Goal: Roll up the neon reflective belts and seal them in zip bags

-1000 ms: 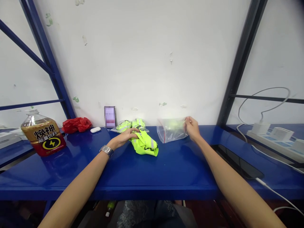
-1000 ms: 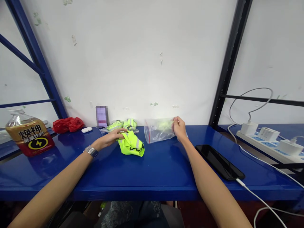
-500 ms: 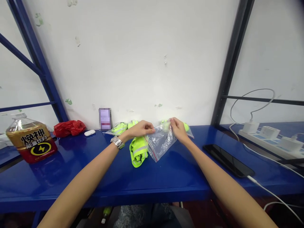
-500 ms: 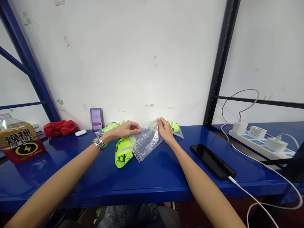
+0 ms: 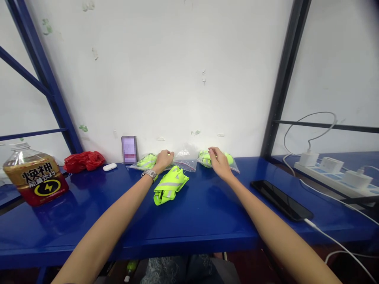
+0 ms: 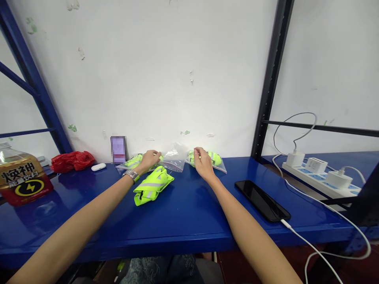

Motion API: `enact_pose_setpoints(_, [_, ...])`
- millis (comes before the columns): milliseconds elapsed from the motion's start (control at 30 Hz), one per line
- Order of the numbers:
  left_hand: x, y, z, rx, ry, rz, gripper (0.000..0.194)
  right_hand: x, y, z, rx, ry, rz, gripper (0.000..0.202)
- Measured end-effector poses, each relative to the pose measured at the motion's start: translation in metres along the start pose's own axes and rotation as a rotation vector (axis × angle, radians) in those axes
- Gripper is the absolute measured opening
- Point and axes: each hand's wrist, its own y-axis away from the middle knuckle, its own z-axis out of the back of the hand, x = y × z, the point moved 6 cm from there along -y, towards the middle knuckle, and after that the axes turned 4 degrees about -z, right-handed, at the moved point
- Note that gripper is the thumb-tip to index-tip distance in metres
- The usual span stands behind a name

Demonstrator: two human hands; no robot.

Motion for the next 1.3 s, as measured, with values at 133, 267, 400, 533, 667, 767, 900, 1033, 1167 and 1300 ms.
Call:
enact_pose_setpoints(133, [-0.016, 0.021, 0.016, -0.012, -0.058, -0.106, 0.041, 0.012, 0.006, -0.009, 0.077, 0.059, 0.099, 0.032])
enact_pose_setpoints(267, [-0.027, 0.052, 0.022, 0.291, 0.001, -0.203, 0.057, 0.026, 0.014, -0.021, 0.178, 0.046, 0.196, 0.031])
enact_pose_setpoints(400, [-0.032, 0.085, 0.021, 0.53, -0.064, -0.322, 0.076, 0.038, 0.025, -0.035, 0.314, 0.008, 0.224, 0.034])
enact_pose_setpoints(533, [-0.041, 0.092, 0.032, 0.432, 0.035, -0.337, 0.077, 0.04, 0.032, -0.045, 0.404, -0.135, 0.121, 0.042])
enact_pose_setpoints(667, [-0.048, 0.085, 0.036, 0.269, 0.672, -0.171, 0.066, 0.036, 0.038, -0.057, 0.568, -0.562, -0.216, 0.054])
enact_pose_setpoints(767, [-0.049, 0.083, 0.024, 0.193, 1.015, -0.082, 0.057, 0.049, 0.051, -0.067, 0.749, -0.804, -0.326, 0.052])
enact_pose_setpoints(900, [-0.046, 0.081, 0.007, 0.102, 1.011, -0.113, 0.061, 0.056, 0.057, -0.07, 0.735, -0.758, -0.268, 0.05])
enact_pose_setpoints(1033, [-0.035, 0.078, 0.001, 0.035, 0.737, -0.157, 0.071, 0.053, 0.053, -0.071, 0.629, -0.643, -0.138, 0.046])
enact_pose_setpoints(1167, [-0.033, 0.081, -0.005, 0.106, 0.764, -0.179, 0.074, 0.048, 0.048, -0.066, 0.524, -0.532, -0.057, 0.048])
enact_pose_setpoints(1300, [-0.037, 0.085, -0.007, 0.155, 0.832, -0.204, 0.057, 0.048, 0.046, -0.062, 0.486, -0.428, -0.008, 0.052])
